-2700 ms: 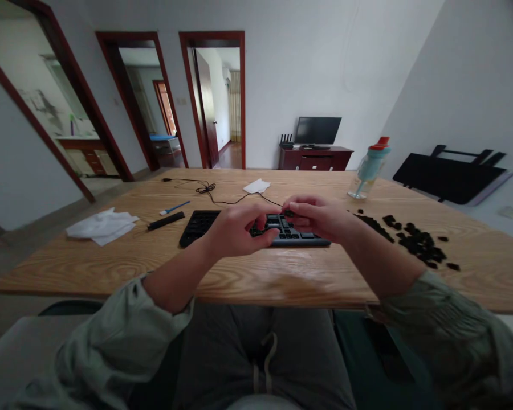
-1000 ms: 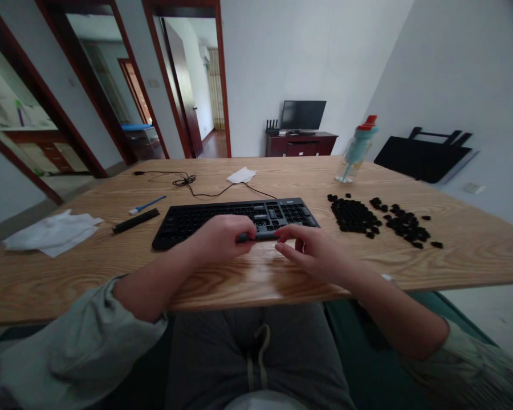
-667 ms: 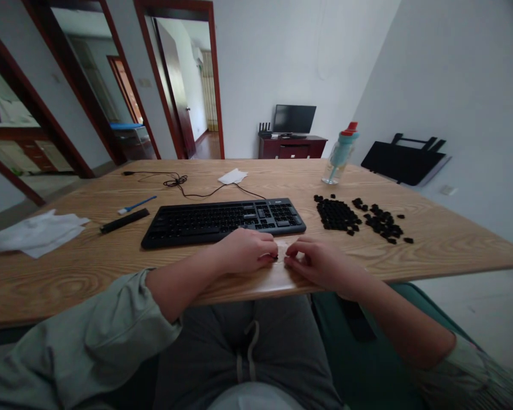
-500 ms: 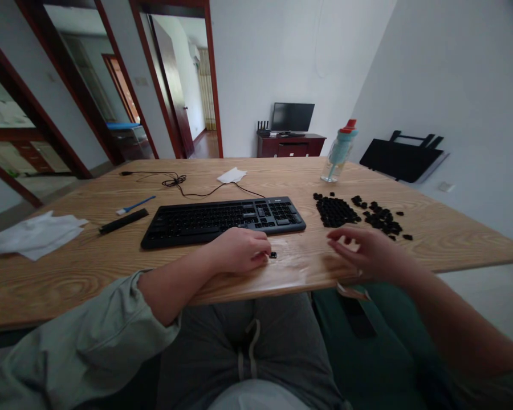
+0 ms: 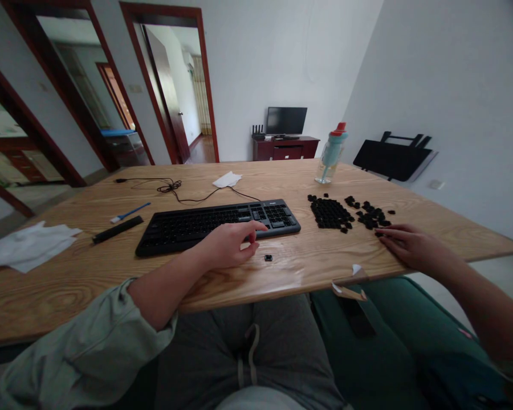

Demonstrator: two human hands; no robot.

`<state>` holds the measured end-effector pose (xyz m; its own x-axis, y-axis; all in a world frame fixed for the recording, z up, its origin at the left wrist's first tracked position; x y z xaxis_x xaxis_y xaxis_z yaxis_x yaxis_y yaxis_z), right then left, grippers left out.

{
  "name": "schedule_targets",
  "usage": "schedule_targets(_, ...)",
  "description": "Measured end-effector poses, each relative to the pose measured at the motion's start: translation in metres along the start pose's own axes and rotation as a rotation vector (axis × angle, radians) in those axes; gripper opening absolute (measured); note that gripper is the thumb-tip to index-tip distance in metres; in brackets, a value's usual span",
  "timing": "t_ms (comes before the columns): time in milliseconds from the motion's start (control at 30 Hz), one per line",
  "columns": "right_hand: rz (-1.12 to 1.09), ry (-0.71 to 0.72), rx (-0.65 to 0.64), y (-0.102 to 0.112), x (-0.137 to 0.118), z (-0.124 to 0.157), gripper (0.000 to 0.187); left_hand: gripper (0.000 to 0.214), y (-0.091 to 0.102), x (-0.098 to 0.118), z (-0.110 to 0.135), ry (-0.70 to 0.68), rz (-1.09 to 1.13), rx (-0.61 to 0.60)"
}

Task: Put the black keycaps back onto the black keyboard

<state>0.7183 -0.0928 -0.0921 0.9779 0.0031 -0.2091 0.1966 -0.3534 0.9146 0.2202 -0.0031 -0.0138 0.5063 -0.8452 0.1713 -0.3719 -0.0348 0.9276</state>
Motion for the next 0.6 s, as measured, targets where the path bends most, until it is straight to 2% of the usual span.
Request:
schedule_targets(100, 0.010, -0.009, -0.006, 0.004, -0.002, 0.002, 0.045, 0.037, 0.000, 0.000, 0.000, 0.004, 0.003, -0.012)
schedule_targets(300, 0.042, 0.085, -0.033, 0.018, -0.013, -0.003, 0.041, 0.036, -0.001, -0.002, 0.000, -0.004, 0.015, -0.015)
schedule_targets(467, 0.080, 0.037, -0.119, 0.023, -0.018, -0.007, 0.047, 0.036, -0.002, -0.003, 0.000, -0.007, 0.009, -0.023)
schedule_targets(600, 0.082, -0.013, -0.128, 0.019, -0.020, -0.004, 0.041, 0.035, -0.002, -0.002, 0.000, -0.004, 0.013, -0.041)
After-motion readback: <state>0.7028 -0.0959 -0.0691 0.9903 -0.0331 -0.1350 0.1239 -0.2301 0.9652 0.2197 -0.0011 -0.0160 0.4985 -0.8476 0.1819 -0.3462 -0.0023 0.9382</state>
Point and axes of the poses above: each hand's wrist, its own z-axis away from the middle knuckle, its own y-axis out of the back of the hand, x = y × z, the point moved 1 cm from there along -z, towards the middle knuckle, and after that the axes turned 10 degrees about -z, right-handed, at the moved point
